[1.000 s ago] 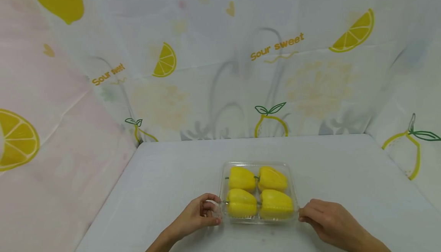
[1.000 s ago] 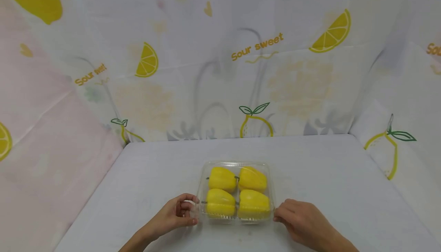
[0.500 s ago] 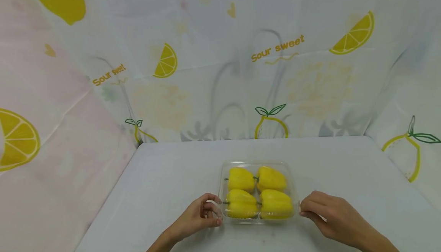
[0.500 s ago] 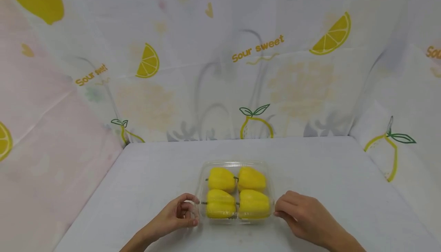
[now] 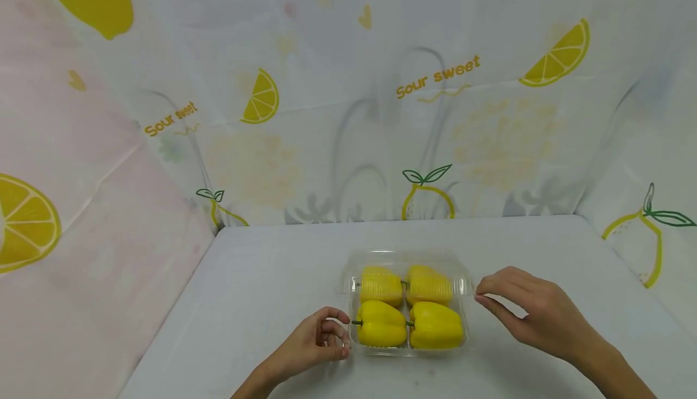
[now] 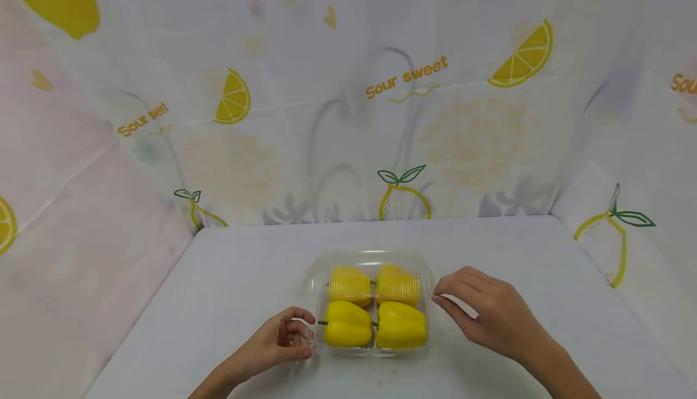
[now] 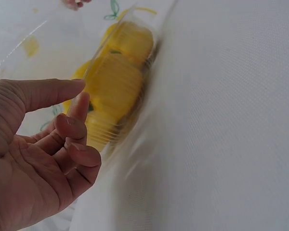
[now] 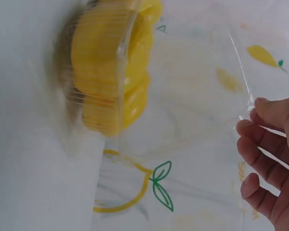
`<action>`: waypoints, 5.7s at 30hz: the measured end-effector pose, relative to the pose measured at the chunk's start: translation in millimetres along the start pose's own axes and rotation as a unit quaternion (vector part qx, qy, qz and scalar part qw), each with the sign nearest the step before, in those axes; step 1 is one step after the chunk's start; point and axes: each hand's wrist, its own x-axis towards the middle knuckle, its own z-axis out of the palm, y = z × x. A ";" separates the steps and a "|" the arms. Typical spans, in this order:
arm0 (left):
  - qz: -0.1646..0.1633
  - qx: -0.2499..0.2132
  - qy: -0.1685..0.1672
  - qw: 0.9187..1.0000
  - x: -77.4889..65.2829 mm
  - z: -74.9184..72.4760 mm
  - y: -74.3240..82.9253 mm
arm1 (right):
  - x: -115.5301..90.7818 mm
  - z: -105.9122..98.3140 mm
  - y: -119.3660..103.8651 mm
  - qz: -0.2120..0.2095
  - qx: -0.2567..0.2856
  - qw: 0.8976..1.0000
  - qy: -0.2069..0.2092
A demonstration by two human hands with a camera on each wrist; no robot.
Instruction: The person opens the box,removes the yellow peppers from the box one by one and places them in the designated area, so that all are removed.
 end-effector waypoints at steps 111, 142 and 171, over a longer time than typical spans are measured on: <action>-0.009 0.000 -0.010 1.000 0.4 -1.9 -2.0 | -19.6 70.7 95.2 0.398 0.154 0.863 -0.269; 0.009 0.008 -0.024 1.000 -1.9 -2.3 -1.1 | -24.2 66.7 96.9 0.393 0.156 0.859 -0.288; 0.025 0.049 -0.026 0.998 -5.0 -3.2 2.6 | -20.5 44.8 79.6 0.368 0.134 0.876 -0.282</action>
